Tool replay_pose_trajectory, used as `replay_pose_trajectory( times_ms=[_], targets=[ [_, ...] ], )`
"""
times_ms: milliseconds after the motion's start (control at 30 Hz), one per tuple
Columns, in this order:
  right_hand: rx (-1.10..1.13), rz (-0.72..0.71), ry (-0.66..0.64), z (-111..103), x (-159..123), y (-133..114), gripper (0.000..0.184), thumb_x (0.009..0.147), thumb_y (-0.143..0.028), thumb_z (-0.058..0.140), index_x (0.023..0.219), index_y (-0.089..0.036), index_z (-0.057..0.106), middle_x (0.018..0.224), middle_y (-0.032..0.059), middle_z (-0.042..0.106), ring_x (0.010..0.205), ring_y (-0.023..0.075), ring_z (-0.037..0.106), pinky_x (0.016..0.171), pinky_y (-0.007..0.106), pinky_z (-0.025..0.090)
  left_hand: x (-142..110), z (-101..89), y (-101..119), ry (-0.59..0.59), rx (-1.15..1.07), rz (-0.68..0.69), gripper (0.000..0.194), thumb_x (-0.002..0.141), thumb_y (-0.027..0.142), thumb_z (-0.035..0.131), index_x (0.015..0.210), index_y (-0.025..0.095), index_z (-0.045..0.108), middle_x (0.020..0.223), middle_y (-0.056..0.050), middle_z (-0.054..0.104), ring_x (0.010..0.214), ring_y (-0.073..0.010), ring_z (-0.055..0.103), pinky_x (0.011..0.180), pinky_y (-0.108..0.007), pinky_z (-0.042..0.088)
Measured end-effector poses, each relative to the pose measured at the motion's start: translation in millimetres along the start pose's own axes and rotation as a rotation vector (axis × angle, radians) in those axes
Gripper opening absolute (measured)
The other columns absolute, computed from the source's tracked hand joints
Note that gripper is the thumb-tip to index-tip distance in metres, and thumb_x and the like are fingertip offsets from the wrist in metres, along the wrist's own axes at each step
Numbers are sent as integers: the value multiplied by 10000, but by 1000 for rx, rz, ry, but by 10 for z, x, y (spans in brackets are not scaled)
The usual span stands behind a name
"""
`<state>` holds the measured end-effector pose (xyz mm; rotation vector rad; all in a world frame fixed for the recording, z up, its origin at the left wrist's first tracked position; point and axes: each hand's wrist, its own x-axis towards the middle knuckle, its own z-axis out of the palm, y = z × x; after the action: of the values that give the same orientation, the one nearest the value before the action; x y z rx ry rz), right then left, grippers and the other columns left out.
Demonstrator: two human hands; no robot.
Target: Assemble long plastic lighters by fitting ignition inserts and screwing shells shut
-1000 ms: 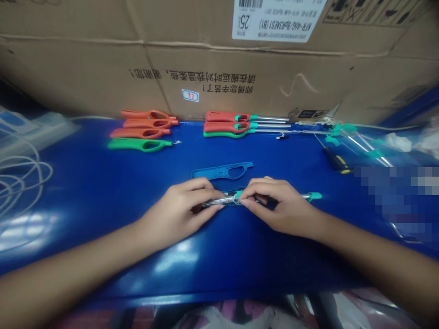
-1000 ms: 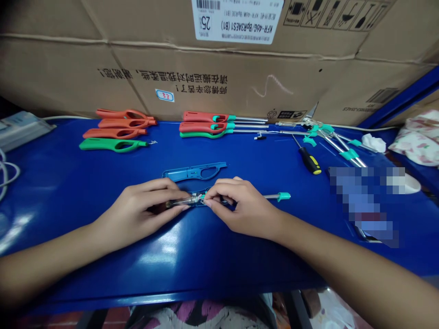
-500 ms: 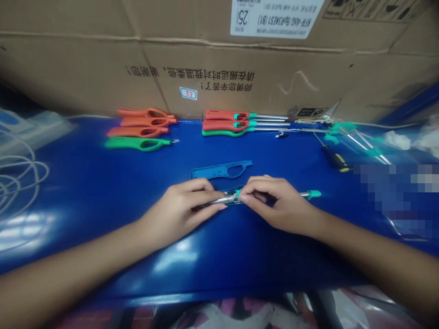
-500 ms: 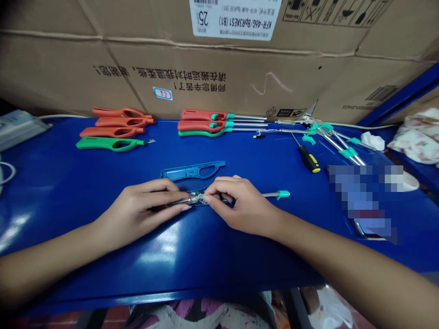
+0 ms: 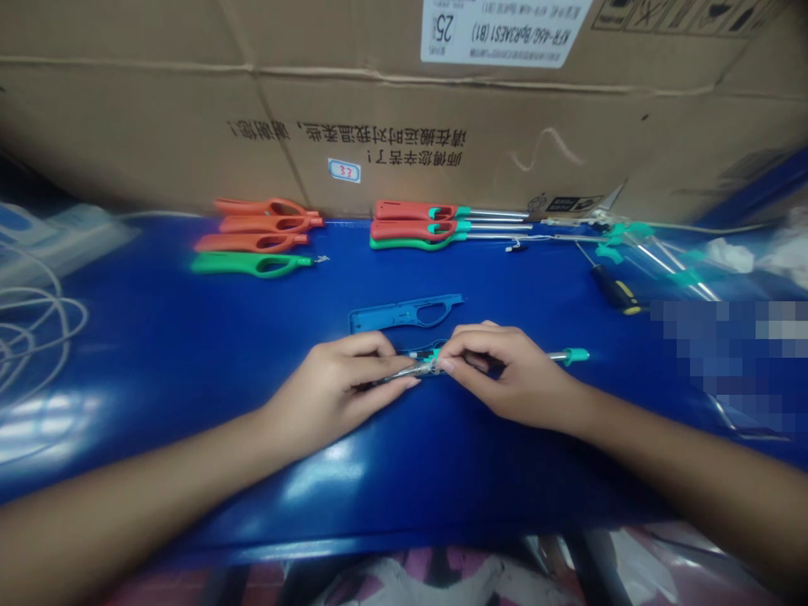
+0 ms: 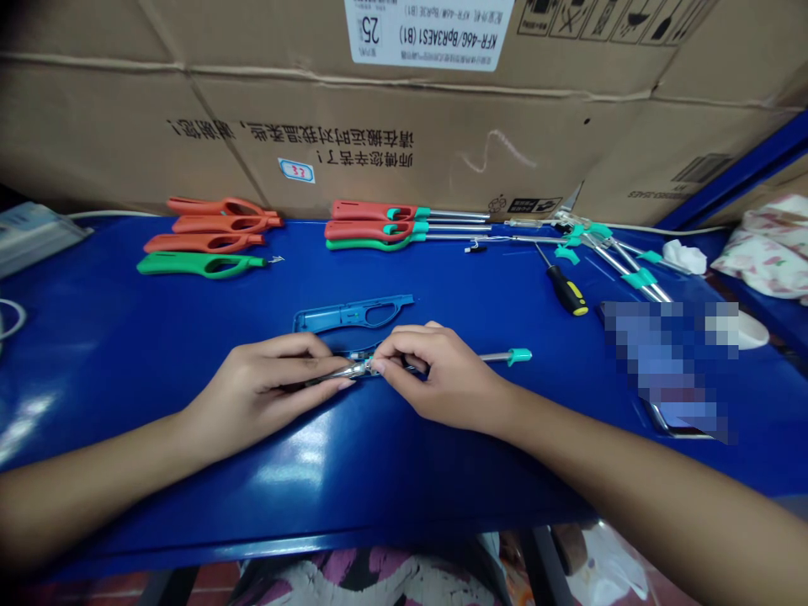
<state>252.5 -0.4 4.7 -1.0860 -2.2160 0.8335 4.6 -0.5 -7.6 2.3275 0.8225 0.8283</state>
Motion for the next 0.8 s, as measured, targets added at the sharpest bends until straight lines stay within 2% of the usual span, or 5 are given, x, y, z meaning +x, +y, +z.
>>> replay_pose_trajectory(
  times_ms=[800],
  targets=[
    [3,8,-13,3,-11,-21,159,948,-213,588,828,-184,690,648,-66,544,567,73,421,713,292,313,-10,43,8,26,-65,-28,227,931,198,682,1143,188,763,870,-27,677,748,-104,653,676,-214,521]
  ],
)
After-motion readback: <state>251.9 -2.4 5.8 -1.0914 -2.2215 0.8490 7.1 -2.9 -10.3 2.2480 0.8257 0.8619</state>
